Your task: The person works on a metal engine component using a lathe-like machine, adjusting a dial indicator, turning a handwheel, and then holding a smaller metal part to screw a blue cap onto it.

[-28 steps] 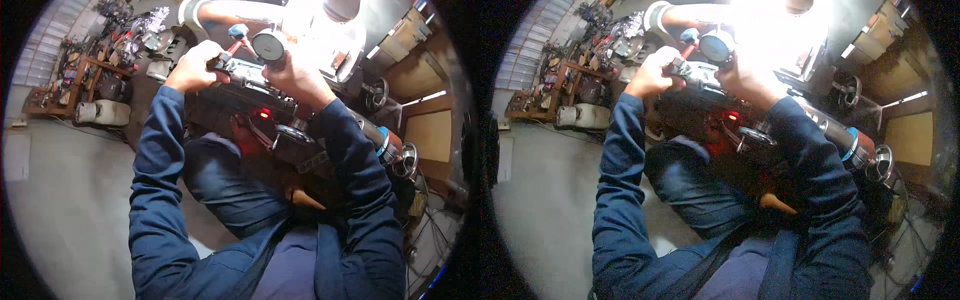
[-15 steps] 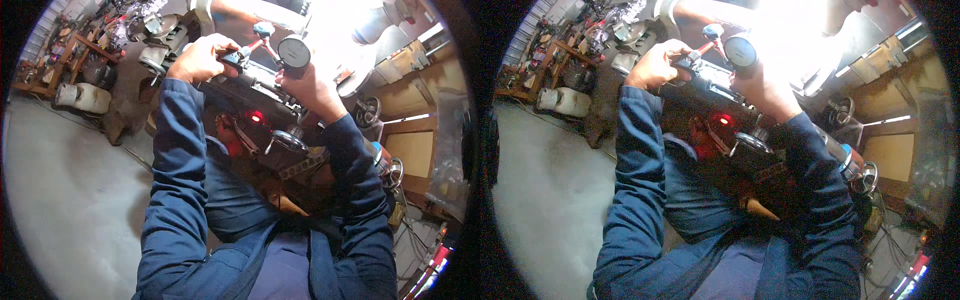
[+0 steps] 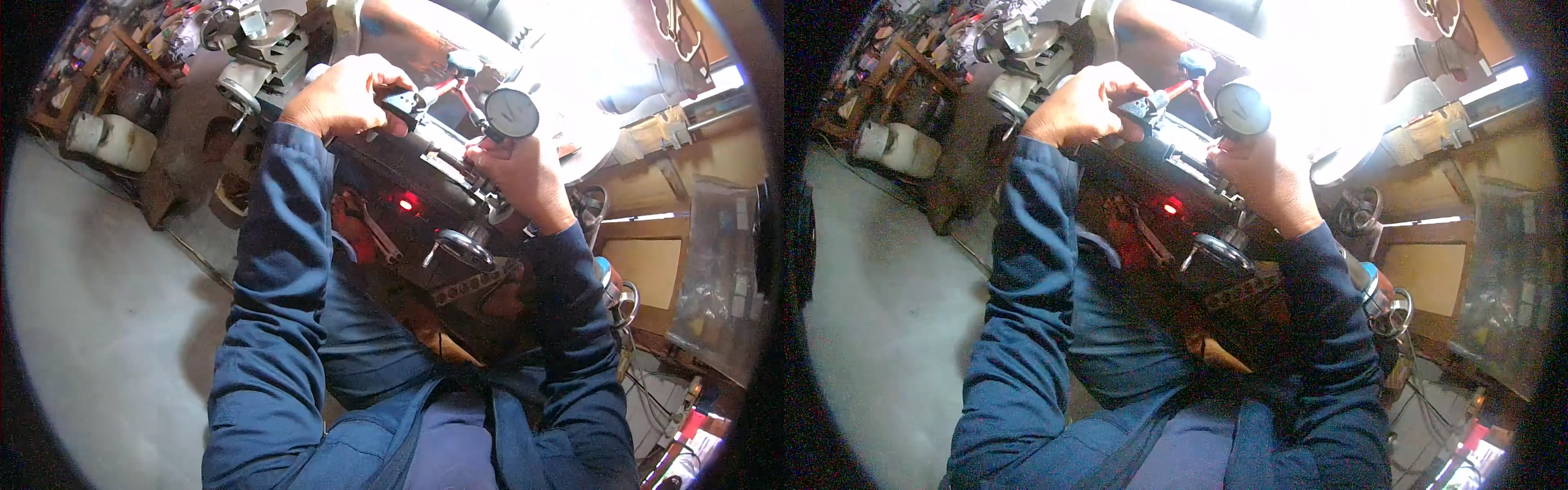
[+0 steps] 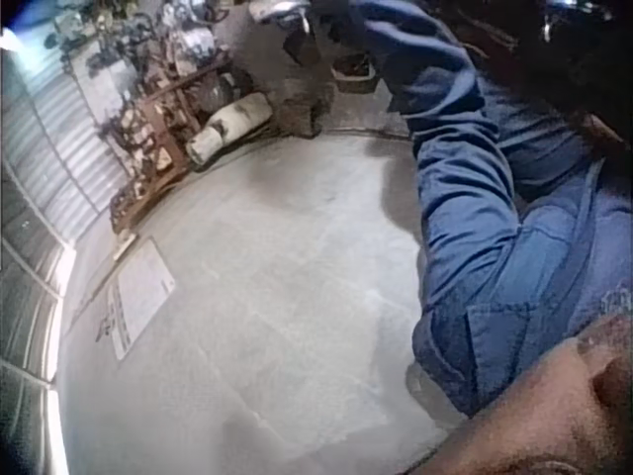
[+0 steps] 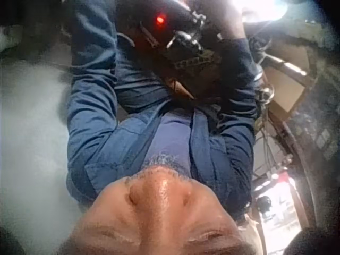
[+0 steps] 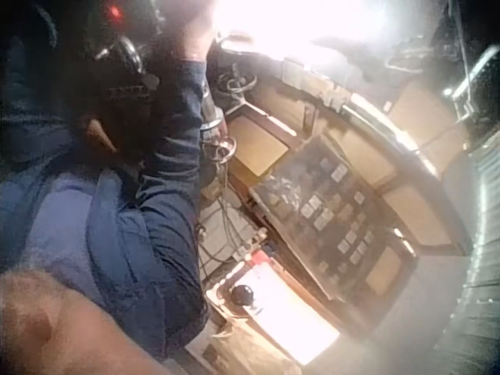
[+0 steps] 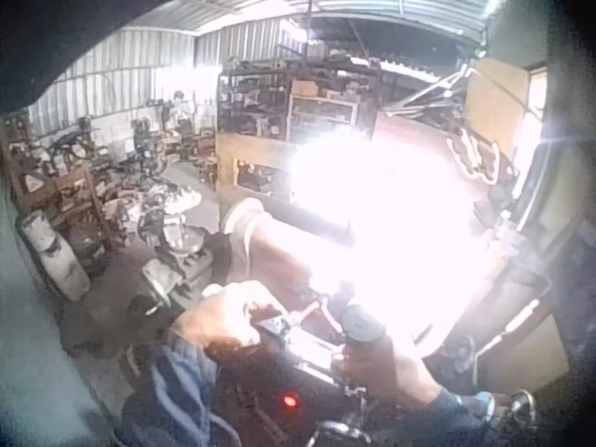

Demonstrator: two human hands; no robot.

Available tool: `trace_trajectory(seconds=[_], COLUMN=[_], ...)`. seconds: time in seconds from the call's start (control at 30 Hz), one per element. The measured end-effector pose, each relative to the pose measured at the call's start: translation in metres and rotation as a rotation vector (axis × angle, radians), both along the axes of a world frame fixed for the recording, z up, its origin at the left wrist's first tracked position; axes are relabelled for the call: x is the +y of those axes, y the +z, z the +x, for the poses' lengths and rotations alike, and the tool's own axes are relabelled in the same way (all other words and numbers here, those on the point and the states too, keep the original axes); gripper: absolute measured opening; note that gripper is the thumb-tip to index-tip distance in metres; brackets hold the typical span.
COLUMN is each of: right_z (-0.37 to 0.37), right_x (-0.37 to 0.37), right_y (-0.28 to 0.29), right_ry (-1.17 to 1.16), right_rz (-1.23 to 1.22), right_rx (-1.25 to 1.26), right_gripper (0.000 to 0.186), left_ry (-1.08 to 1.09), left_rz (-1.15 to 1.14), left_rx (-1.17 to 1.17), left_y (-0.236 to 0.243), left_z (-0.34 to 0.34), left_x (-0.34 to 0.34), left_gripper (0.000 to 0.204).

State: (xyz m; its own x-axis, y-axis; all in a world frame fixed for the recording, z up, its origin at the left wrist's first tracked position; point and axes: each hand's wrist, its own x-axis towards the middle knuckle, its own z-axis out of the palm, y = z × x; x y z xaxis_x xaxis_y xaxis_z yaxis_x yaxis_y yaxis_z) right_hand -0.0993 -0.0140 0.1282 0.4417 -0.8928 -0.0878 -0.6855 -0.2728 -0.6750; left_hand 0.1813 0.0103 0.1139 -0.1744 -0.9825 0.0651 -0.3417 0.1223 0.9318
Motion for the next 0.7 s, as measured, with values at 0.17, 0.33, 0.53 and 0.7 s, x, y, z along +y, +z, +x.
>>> trace_trajectory(seconds=[0.17, 0.33, 0.53, 0.7], right_z=[0.005, 0.000, -0.074, -0.288], right_x=[0.004, 0.002, 0.049, 0.085], right_y=[0.006, 0.007, 0.047, 0.047], right_ry=[-0.023, -0.003, -0.077, -0.655], right_rz=[0.032, -0.005, -0.083, -0.365], right_rx=[0.008, 0.004, -0.315, -0.278], right_gripper=[0.034, 0.038, 0.068, 0.047], left_ry=[0.008, -0.006, -0.005, -0.009], left_rz=[0.029, 0.019, 0.015, -0.071], left_rx=[0.010, -0.002, 0.025, 0.163], left_y=[-0.004, -0.002, 0.000, 0.009], left_z=[0.002, 0.001, 0.005, 0.020], left_x=[-0.003, -0.006, 0.004, 0.006], left_gripper=[0.051, 0.051, 0.050, 0.030])
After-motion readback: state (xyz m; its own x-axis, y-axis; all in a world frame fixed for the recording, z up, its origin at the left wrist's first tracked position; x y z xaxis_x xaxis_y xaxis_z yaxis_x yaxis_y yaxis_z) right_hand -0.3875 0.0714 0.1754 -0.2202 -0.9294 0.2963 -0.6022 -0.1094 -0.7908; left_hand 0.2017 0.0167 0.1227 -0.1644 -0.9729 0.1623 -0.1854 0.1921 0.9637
